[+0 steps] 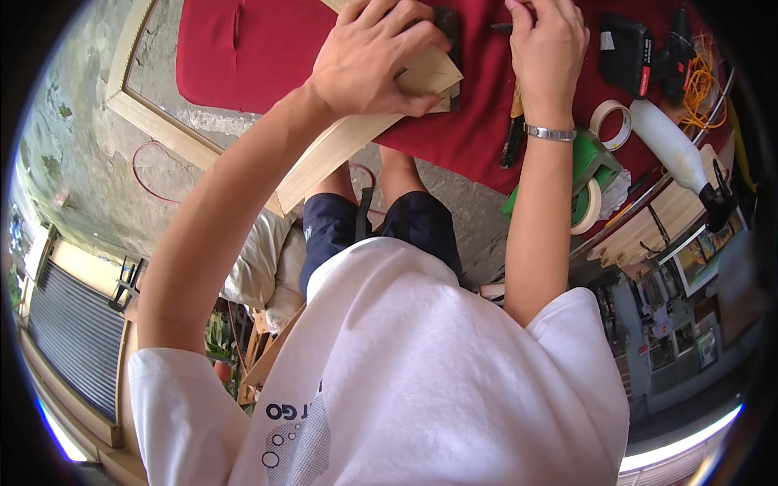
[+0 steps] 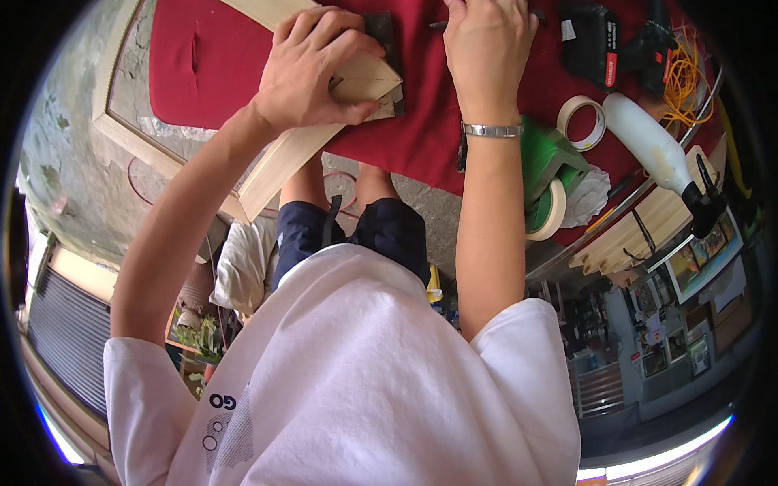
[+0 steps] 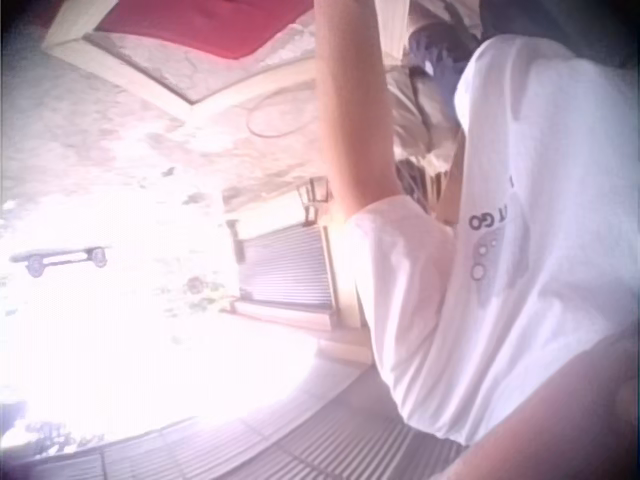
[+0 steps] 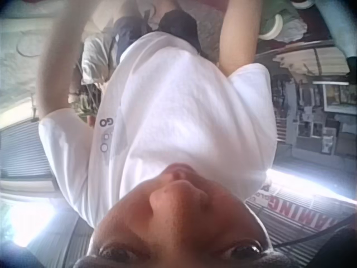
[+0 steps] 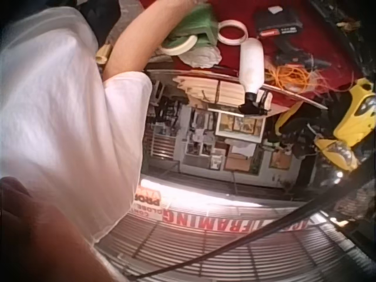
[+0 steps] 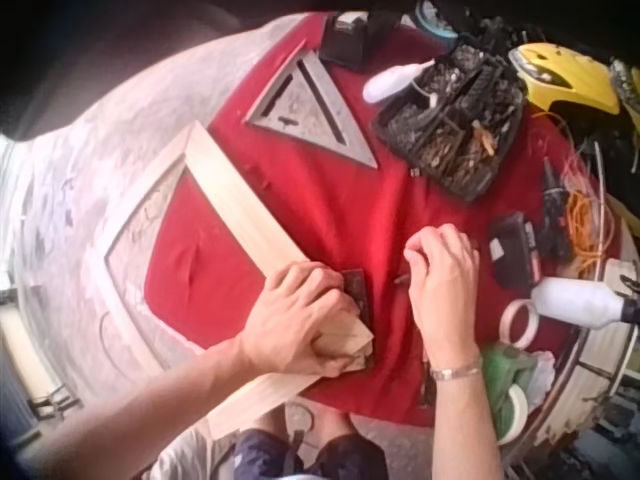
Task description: The person assembles a wooden frame by joining pieces with nails and a hammer. They position the pieces, insert nails, and hammer them into place, repeating the process for each corner of the frame.
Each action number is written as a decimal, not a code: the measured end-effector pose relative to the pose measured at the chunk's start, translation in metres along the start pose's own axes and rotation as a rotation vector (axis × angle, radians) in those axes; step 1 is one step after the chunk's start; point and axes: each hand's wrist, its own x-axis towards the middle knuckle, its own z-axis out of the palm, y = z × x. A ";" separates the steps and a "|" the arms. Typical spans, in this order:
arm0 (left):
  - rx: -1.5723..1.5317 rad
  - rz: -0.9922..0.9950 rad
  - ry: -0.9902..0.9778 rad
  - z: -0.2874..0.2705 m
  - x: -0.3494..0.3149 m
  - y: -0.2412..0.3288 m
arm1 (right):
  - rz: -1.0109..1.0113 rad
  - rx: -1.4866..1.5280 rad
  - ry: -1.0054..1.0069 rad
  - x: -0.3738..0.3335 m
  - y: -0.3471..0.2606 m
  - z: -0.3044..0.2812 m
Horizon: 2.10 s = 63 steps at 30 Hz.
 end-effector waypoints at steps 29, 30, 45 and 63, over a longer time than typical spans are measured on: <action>-0.052 0.055 0.034 0.005 -0.004 -0.006 | -0.343 0.470 -0.190 -0.066 -0.042 0.012; -0.058 0.054 0.034 0.005 -0.003 -0.006 | -0.341 0.473 -0.168 -0.066 -0.041 0.012; -0.048 0.071 0.034 0.004 -0.005 -0.008 | -0.483 0.359 -0.084 -0.065 -0.042 0.017; -0.051 0.073 0.034 0.005 -0.005 -0.008 | -0.533 0.339 -0.105 -0.063 -0.039 0.017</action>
